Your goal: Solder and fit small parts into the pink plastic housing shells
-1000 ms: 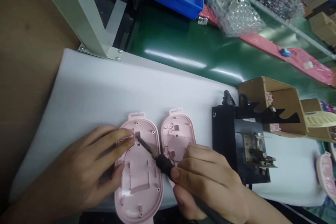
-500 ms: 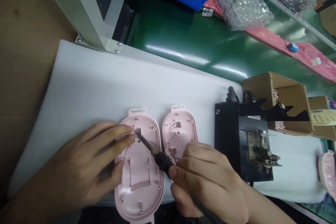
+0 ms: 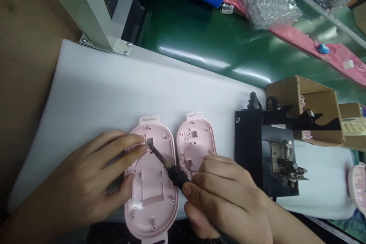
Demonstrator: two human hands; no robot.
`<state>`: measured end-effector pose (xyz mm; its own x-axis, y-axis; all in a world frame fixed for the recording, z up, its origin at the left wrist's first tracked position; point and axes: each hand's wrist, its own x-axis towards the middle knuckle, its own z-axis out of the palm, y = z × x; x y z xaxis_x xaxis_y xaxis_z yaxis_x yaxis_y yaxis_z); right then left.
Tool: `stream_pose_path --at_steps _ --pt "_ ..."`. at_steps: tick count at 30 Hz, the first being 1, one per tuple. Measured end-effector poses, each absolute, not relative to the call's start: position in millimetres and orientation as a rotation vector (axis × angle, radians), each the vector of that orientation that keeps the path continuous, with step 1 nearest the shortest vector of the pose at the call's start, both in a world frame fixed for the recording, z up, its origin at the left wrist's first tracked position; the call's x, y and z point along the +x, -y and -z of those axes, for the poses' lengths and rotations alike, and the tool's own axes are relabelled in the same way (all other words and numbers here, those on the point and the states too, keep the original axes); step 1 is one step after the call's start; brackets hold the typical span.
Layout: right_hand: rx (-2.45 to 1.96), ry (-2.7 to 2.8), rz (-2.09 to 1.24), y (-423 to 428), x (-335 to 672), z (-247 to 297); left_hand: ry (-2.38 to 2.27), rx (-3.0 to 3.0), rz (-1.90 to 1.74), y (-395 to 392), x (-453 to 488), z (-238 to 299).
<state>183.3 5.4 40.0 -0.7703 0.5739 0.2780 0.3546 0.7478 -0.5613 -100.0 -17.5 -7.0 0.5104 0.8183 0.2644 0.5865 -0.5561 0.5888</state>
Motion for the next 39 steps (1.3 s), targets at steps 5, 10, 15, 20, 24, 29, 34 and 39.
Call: stream_pose_path --at_steps 5,10,15,20,24,29,34,39 --pt "-0.708 2.516 -0.685 -6.6 181.2 -41.3 -1.149 2.319 -0.714 16.9 -99.7 7.2" --pt "-0.731 2.505 -0.692 -4.2 181.5 -43.1 -1.153 2.317 -0.726 16.6 -99.2 8.2" --pt "-0.726 2.498 -0.7 -3.2 182.3 -44.2 -1.154 2.319 -0.73 16.2 -98.9 7.9" --pt "-0.722 2.505 -0.704 -4.0 181.5 -43.2 -1.152 2.319 -0.723 15.8 -99.4 7.6" --pt "-0.779 2.495 -0.68 -2.7 182.3 -43.5 -1.156 2.318 -0.723 16.3 -100.1 7.6" --pt "-0.727 2.489 -0.685 -2.5 183.0 -41.5 -1.15 2.315 -0.721 17.3 -100.5 8.9" --pt "-0.702 2.501 -0.697 -3.7 181.7 -41.0 -1.147 2.298 -0.706 16.3 -99.2 9.6" --pt "-0.68 2.505 -0.71 -5.6 181.3 -41.5 -1.149 2.302 -0.714 15.3 -98.8 8.4"
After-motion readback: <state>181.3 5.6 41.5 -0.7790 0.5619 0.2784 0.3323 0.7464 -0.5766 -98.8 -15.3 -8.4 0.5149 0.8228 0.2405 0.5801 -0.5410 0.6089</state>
